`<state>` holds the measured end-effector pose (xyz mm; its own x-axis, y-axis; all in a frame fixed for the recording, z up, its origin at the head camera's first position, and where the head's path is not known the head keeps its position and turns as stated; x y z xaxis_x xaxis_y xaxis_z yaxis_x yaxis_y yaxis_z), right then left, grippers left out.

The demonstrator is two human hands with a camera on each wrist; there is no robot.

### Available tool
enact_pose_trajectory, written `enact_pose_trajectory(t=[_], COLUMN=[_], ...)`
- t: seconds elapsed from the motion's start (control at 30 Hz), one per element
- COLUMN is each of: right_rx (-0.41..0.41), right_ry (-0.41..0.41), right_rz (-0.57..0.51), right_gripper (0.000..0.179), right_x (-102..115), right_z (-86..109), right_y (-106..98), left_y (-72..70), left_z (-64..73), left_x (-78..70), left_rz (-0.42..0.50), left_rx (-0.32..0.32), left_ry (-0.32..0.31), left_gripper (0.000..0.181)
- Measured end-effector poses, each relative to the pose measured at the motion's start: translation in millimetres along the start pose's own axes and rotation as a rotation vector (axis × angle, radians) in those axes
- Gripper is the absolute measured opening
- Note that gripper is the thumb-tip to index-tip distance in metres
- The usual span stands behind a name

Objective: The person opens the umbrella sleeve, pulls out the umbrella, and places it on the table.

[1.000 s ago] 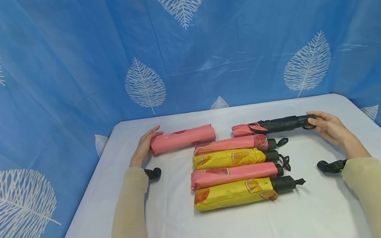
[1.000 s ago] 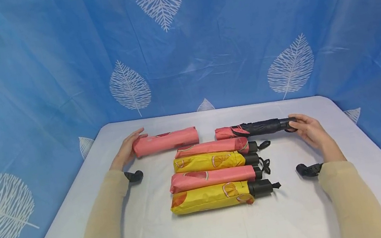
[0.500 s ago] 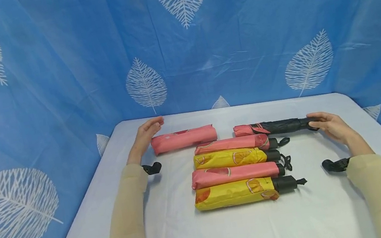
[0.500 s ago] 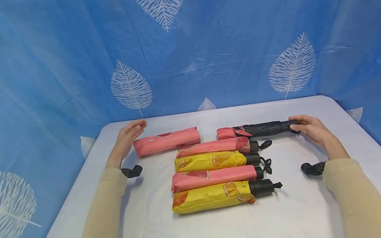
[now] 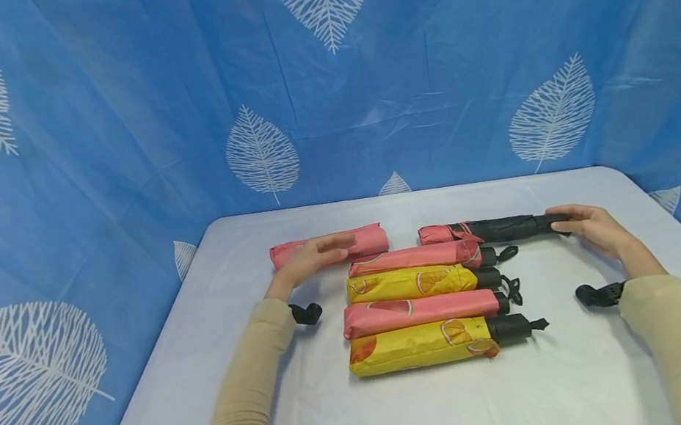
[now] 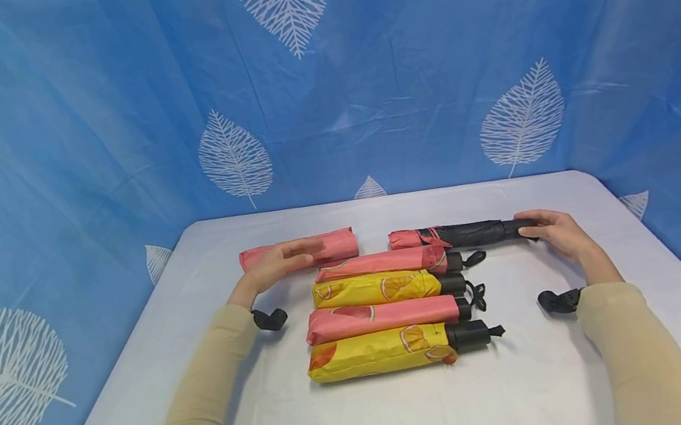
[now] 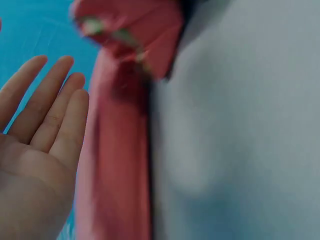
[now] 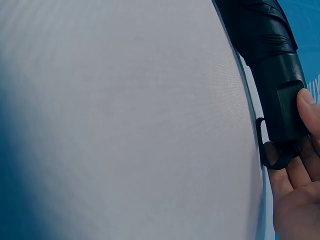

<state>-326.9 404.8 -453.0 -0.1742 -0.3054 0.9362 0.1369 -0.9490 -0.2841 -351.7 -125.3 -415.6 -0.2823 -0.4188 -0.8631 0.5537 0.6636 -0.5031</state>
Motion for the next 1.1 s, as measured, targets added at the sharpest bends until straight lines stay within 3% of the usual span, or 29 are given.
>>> enact_pose_trajectory(t=[0.1, 0.37, 0.53, 0.7, 0.9, 1.1], right_rx=[-0.007, -0.007, -0.017, -0.014, -0.015, -0.012], right_ry=[0.003, -0.004, -0.011, 0.000, 0.009, 0.005], right_rz=[0.012, 0.027, 0.019, 0.007, -0.001, -0.009], right_gripper=[0.080, 0.076, 0.076, 0.078, 0.077, 0.076], right_x=[0.3, -3.8, -3.3, -2.5, -3.8, -4.8], right_z=[-0.3, -1.5, -1.7, -0.5, -0.4, -0.3], right_y=[0.5, 2.4, 1.5, 0.9, 0.4, -0.3], left_y=[10.8, 29.0, 35.0, 39.8, 45.5, 47.3], left_z=[-4.9, -14.4, -19.9, -25.1, -29.4, -32.1], left_x=[2.9, 15.8, 15.0, 10.9, 9.1, 11.5], left_rz=[-0.019, -0.072, -0.083, -0.187, -0.251, -0.183], left_rx=[0.015, 0.090, 0.121, 0.140, 0.108, 0.032], left_ry=[-0.034, -0.045, -0.053, -0.039, 0.001, 0.009], left_gripper=[0.046, 0.046, 0.048, 0.048, 0.047, 0.044])
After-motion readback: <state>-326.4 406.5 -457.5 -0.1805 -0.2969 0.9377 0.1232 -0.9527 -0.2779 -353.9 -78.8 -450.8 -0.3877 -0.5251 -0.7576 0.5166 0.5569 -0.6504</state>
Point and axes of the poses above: each hand's wrist, its own z-axis away from the middle knuckle, its own y-axis out of the palm, x = y × z, the point moved 3 cm from there along -z, towards the middle knuckle, and after that the axes turned 7 degrees about -z, right-handed, at the moved point
